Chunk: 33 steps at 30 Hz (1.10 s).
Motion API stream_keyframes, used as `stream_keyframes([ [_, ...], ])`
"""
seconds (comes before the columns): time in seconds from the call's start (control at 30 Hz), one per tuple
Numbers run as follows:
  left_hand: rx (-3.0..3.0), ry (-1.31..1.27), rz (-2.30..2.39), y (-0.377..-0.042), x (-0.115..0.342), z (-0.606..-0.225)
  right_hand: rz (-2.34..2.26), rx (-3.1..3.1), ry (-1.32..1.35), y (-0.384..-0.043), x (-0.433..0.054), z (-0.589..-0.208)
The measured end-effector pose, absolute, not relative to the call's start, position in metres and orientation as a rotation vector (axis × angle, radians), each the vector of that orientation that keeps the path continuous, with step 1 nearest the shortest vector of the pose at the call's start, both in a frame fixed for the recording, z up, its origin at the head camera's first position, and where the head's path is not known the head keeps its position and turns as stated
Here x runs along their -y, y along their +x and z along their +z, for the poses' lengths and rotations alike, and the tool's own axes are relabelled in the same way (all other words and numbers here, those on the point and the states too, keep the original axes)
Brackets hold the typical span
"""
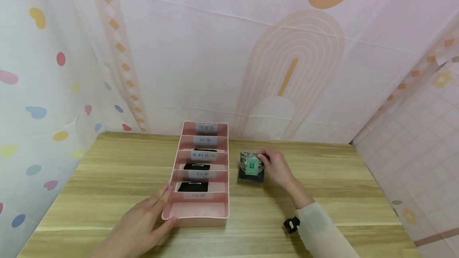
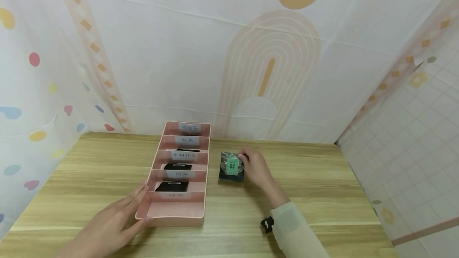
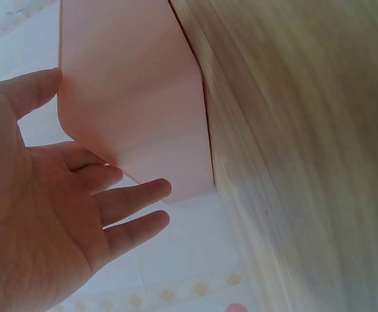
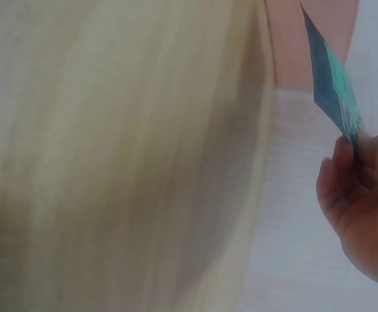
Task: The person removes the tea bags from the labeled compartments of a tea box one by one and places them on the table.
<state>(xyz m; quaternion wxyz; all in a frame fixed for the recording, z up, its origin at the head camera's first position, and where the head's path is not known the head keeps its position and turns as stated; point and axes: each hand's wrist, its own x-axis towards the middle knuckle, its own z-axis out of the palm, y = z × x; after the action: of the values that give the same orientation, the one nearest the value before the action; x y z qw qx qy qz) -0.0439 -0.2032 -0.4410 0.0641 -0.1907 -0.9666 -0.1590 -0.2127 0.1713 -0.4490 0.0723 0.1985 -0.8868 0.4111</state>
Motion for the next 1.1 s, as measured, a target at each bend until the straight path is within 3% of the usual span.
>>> stream_keyframes([
  [1.1, 2.866, -0.595, -0.463, -0.043, 0.204, -0.441, 1.133, 2.926, 0.514, -0.233, -0.172, -0.481],
])
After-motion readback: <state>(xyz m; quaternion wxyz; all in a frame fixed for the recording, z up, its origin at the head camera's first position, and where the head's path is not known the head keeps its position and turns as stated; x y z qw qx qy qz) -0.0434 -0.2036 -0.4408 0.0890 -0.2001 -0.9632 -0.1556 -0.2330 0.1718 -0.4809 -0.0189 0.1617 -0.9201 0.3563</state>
